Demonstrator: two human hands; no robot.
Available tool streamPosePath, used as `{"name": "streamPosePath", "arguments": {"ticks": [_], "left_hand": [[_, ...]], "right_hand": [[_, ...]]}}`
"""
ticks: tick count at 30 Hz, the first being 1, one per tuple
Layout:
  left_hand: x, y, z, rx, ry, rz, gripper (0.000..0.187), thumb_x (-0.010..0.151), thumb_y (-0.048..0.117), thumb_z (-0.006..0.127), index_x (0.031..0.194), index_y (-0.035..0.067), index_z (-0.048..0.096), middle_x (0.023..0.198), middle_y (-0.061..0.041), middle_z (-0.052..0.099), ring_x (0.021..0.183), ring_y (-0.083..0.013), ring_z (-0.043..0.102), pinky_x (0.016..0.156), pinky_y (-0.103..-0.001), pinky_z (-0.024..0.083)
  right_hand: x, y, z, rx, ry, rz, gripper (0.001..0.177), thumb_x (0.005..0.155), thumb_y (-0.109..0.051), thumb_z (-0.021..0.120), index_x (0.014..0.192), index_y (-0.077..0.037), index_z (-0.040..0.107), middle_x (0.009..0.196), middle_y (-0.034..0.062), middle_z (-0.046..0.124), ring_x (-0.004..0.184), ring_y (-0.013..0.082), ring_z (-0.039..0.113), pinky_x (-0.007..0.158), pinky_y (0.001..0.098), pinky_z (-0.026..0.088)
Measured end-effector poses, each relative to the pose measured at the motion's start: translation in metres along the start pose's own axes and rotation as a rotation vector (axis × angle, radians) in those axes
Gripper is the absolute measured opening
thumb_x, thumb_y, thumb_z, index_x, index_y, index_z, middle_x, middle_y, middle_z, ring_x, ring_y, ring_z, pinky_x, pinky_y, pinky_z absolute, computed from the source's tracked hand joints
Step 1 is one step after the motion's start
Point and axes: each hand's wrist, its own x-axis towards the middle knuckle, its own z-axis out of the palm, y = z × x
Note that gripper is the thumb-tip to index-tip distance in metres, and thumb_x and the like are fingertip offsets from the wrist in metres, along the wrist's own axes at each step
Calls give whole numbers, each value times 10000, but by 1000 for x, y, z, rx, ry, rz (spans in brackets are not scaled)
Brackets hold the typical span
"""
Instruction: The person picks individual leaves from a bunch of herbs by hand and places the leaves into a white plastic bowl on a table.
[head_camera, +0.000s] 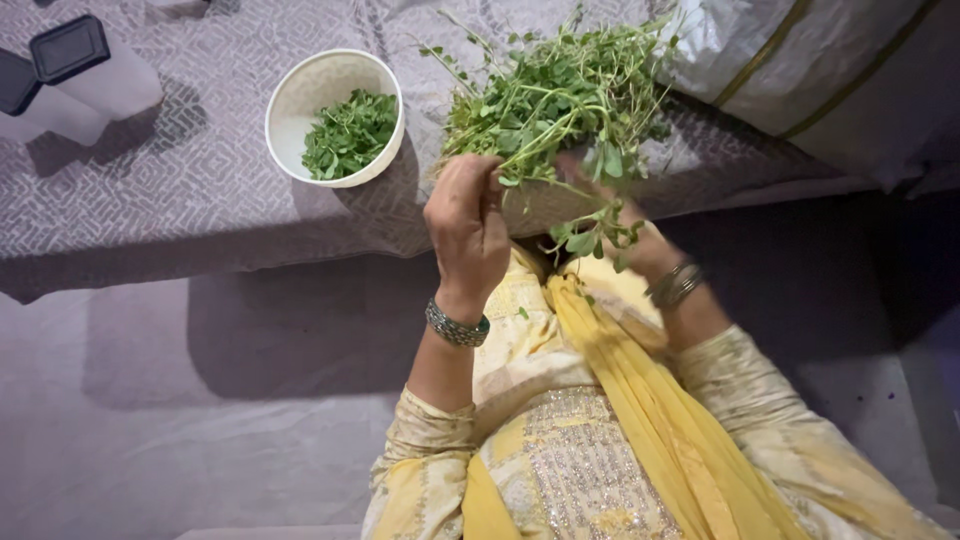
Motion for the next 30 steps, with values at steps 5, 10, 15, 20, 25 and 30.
{"name": "streamPosePath", "arguments": {"ticks": [5,10,15,20,25,30], "left_hand": [[-7,-8,1,-35,-6,-33,225,907,-112,513,1085,-8,605,878,-118,577,749,-223,564,692,-343,461],[-9,-16,-2,-38,20,-73,231,910,-130,517,1088,-14,608,908,-119,605,741,-210,576,683,-328,472],[-9,-23,-4,8,56,-52,186,989,-99,519,1107,1,623,920,-102,638,766,-182,604,687,-322,488],[-12,-30,-5,23,71,-120,149,1014,-75,525,1096,-4,627,872,-95,616,738,-178,594,664,-324,475],[-15,-57,-9,56,187,-17,203,1033,-81,504,1134,33,639,974,-86,678,838,-187,650,724,-321,540],[-19,-72,-36,49,351,-158,255,988,-132,483,1086,34,650,795,-16,585,724,-127,509,663,-239,390]], "right_hand": [[-14,18,42,-184,-302,-229,932,846,-219,803,1606,-101,276,1650,158,334,1471,302,399,1161,462,424],[-11,18,42,295,-254,-75,905,843,-243,812,1582,-75,316,1567,199,431,1231,311,603,1064,464,536],[-15,17,17,1169,-422,117,708,989,-333,628,1526,-13,296,1403,269,542,1135,345,697,972,446,600],[-26,38,2,1296,-506,201,496,1062,-178,566,1449,111,456,1026,189,635,824,160,642,659,218,529],[-22,50,-14,848,-308,33,252,1128,-238,503,1075,-27,630,750,-14,524,567,83,392,502,230,350],[-8,54,-36,723,31,257,156,1127,-224,500,1028,-115,552,733,-85,412,581,55,374,549,206,365]]}}
